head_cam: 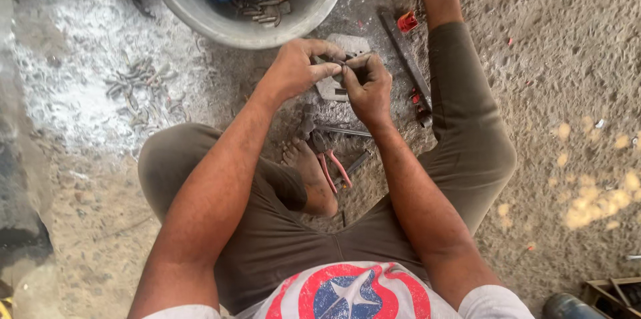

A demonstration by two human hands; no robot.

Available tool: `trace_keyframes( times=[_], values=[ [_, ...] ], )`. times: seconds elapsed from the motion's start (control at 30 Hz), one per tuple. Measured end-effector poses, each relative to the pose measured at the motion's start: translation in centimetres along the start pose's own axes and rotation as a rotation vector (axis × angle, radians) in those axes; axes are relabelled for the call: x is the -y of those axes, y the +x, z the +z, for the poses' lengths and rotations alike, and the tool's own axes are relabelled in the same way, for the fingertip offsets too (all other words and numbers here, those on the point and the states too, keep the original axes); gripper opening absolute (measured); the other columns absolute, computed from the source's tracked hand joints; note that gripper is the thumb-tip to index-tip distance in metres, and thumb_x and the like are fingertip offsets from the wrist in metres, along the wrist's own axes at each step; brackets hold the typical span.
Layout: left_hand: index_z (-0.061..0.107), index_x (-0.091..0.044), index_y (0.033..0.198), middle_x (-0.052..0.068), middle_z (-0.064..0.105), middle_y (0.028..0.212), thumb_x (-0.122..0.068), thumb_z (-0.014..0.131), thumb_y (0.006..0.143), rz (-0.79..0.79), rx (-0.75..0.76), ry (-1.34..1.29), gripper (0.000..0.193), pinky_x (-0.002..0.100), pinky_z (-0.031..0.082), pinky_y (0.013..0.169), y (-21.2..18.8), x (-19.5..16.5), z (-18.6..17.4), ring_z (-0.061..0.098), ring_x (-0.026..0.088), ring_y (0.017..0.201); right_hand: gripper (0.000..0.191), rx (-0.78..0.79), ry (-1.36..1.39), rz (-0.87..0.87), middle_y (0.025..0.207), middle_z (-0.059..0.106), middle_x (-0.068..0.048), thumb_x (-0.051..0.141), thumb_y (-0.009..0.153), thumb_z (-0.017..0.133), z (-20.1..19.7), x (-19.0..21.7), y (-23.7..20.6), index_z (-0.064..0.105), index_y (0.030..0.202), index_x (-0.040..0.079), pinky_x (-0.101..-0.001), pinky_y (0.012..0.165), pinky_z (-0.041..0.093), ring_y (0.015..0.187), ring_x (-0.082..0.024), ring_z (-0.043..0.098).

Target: The person sits on the ground at a motorcycle repair yard and uses pliers to work on a metal brake hub plate, pulling and fitting small springs and pins into the plate. They repeatedly pick parts from a bucket of scrap components, position them in the hub, and press them into place by hand.

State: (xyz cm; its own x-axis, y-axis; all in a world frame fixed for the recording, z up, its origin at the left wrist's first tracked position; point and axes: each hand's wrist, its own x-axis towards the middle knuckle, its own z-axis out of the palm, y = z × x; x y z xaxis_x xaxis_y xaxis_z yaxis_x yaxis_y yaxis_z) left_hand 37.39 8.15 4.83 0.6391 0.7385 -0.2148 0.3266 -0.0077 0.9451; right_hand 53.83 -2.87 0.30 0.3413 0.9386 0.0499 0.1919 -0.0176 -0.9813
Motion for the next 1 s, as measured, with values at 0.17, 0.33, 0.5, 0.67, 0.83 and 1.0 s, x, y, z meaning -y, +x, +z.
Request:
trace_keyframes(
  times=[0.17,0.33,0.5,0.67,0.83,1.0],
  values=[
    [0.076,-0.006,0.112,0.002,0.077,0.097,-0.006,0.079,0.083,0.128,0.075,-0.171,0.03,0.028,0.058,0.079,0.1,-0.1,0.6,0.069,0.009,0.088,0.01,0.042,0.318,0.112,0.089,0.072,-0.01,0.0,0.102,0.067,-0.6,0.2,-0.3,0.057,0.102,0.001,-0.0319,0.067,0.064,0.077,-0.015,0.074],
    [0.075,-0.004,0.1,0.001,0.075,0.086,-0.008,0.077,0.087,0.069,0.052,-0.044,0.013,0.027,0.056,0.071,0.2,0.3,0.5,0.067,0.008,0.076,0.012,0.102,0.175,0.181,0.096,0.073,-0.008,0.002,0.099,0.068,-2.2,1.3,-0.8,0.06,0.108,0.001,-0.0295,0.07,0.062,0.083,-0.012,0.075],
    [0.074,-0.003,0.094,0.002,0.073,0.083,-0.008,0.079,0.088,0.008,0.04,-0.031,0.01,0.027,0.051,0.068,-0.2,0.6,0.2,0.062,0.008,0.076,0.014,0.016,0.256,0.419,0.09,0.071,-0.007,0.008,0.099,0.069,-4.9,2.8,-3.3,0.067,0.112,0.002,-0.0255,0.064,0.058,0.075,-0.011,0.07],
    [0.077,-0.004,0.1,-0.001,0.075,0.09,-0.007,0.078,0.09,-0.094,0.045,-0.32,0.01,0.024,0.055,0.074,-0.4,0.5,-0.2,0.067,0.005,0.082,0.016,0.141,-0.353,0.294,0.092,0.075,-0.009,0.015,0.094,0.076,-4.5,0.7,-4.5,0.071,0.103,0.003,-0.031,0.07,0.059,0.078,-0.015,0.072],
    [0.075,-0.004,0.106,0.003,0.079,0.091,-0.01,0.07,0.094,-0.187,0.046,-0.462,0.014,0.022,0.051,0.064,-1.0,-0.8,-1.8,0.074,0.006,0.08,0.025,0.301,-0.47,0.273,0.094,0.076,-0.012,0.02,0.09,0.078,-2.1,-0.5,-4.1,0.071,0.105,0.002,-0.0355,0.075,0.059,0.083,-0.019,0.073],
    [0.074,-0.005,0.107,0.005,0.079,0.09,-0.008,0.069,0.093,-0.182,0.035,-0.476,0.015,0.02,0.048,0.06,-0.8,-0.9,-2.2,0.073,0.007,0.079,0.026,0.369,-0.489,0.322,0.093,0.076,-0.013,0.022,0.09,0.078,-1.6,-1.4,-3.7,0.071,0.107,0.003,-0.0343,0.078,0.059,0.084,-0.019,0.074]
  ],
)
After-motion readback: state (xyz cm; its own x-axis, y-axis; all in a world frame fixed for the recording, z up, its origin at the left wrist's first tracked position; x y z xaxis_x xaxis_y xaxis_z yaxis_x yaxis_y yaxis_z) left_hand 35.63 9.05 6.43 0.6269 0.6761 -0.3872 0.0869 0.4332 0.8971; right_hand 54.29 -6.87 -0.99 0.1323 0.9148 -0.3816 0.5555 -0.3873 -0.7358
